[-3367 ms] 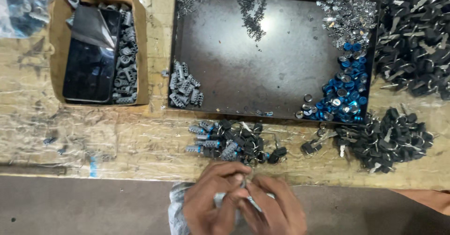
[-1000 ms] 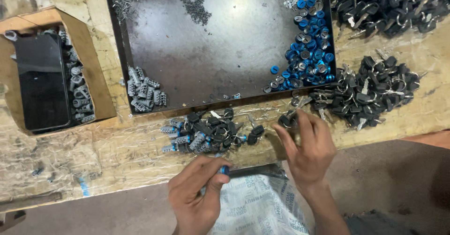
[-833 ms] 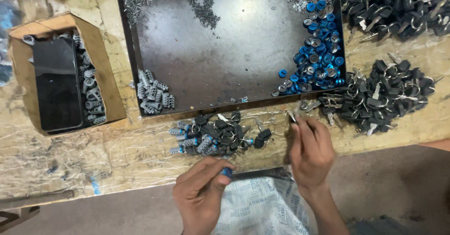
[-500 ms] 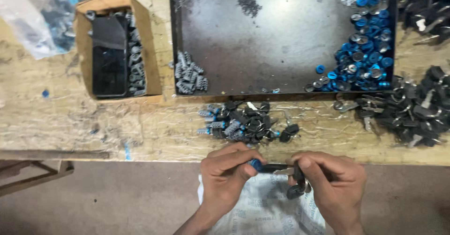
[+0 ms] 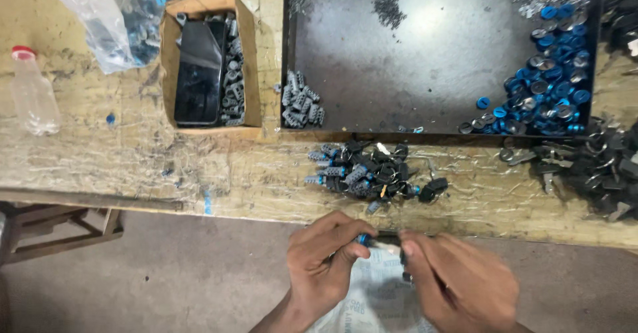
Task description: The person picks small metal lock parts, keys and blue caps from a metal tray and a cardboard box on the workbench, fits the parts together by hand to assemble padlock components, and places the finished assemblies in piles on the bench, repeating the cycle with new parts.
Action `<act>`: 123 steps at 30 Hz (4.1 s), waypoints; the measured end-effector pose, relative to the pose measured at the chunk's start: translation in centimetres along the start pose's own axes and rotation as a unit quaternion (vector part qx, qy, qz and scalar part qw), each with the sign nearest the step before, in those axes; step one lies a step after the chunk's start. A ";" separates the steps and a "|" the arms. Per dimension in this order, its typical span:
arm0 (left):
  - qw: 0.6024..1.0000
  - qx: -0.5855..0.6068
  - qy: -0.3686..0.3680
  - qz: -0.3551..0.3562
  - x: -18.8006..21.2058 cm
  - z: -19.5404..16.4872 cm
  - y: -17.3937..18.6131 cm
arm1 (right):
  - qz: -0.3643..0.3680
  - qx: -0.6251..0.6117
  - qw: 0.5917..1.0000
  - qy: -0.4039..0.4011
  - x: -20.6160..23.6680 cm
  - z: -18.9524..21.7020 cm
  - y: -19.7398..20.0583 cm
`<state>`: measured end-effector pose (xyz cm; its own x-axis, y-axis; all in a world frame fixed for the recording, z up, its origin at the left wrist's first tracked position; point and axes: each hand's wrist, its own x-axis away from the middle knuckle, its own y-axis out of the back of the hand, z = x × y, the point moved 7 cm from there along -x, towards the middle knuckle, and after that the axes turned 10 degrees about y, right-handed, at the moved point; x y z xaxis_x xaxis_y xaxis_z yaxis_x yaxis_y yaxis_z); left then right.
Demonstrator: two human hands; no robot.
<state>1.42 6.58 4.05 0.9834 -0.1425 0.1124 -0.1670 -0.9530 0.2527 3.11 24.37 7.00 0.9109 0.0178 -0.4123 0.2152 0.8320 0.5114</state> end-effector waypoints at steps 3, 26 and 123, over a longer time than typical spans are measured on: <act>1.000 -0.015 -0.021 0.012 0.8 0.1 -0.8 | -0.009 0.008 0.998 0.057 0.8 0.7 -0.9; 0.927 -0.266 -0.253 0.073 -4.9 -0.1 -9.1 | 0.096 0.266 0.959 0.036 -18.6 -19.7 3.1; 0.883 0.366 0.294 -0.021 -3.7 10.0 1.9 | 0.272 0.167 0.927 0.199 -24.6 -11.5 -17.0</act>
<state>-1.80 2.68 -5.48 0.7452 -0.1447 0.6509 0.1701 -0.9026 -0.3954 -27.00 16.15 -0.20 0.7293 0.6417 -0.2372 -0.0799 0.4243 0.9020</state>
